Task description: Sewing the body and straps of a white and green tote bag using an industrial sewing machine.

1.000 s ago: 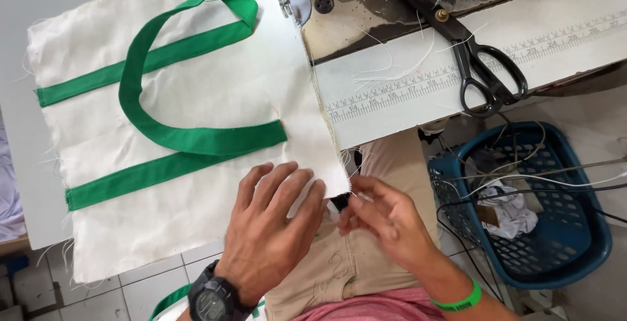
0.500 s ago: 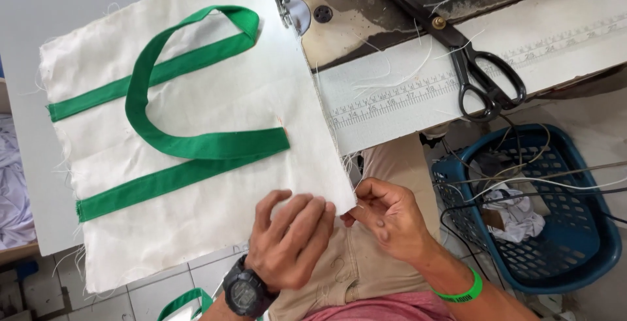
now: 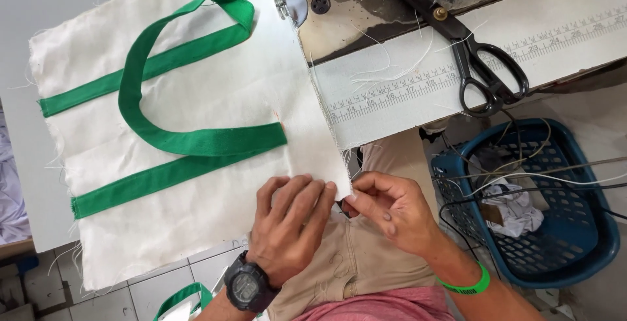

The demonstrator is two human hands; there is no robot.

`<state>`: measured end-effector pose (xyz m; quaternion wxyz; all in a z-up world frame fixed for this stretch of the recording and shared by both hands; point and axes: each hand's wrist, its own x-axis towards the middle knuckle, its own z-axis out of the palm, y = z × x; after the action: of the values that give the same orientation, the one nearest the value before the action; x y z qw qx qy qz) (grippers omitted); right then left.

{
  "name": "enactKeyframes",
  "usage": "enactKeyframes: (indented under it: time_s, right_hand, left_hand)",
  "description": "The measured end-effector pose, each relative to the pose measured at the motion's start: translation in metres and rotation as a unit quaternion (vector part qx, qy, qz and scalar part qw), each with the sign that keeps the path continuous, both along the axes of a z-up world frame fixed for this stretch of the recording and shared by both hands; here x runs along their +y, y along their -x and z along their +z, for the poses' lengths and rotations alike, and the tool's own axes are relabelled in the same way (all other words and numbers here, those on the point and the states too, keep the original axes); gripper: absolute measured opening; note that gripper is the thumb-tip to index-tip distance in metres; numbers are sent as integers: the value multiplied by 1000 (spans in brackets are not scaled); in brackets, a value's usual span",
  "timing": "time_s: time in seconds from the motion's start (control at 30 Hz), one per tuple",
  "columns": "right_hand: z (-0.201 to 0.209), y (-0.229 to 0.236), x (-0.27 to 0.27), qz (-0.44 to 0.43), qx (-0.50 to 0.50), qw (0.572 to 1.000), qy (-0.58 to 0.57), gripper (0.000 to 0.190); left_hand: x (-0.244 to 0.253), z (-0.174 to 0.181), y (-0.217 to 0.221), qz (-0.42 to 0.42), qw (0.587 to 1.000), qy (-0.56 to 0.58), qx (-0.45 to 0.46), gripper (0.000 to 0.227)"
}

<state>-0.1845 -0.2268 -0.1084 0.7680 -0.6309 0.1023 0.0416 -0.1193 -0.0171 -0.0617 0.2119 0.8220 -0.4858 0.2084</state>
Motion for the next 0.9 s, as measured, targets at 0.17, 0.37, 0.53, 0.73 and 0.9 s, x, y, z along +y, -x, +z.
enactKeyframes:
  time_s: [0.17, 0.37, 0.53, 0.73, 0.9]
  right_hand:
    - [12, -12, -14, -20, -326, 873, 362, 20]
    - [15, -22, -20, -33, -448, 773, 448, 20]
    - [9, -22, -15, -30, -448, 773, 449, 18]
    - [4, -28, -17, -66, -428, 781, 451, 28]
    - [0, -36, -21, -39, -451, 751, 480, 27]
  left_hand:
    - [2, 0, -4, 6, 995, 49, 83, 16]
    - [2, 5, -4, -4, 993, 57, 104, 16]
    - [3, 5, -4, -9, 982, 116, 151, 11]
    - [1, 16, -7, 13, 961, 155, 230, 12]
    - [2, 20, -7, 9, 961, 150, 234, 7]
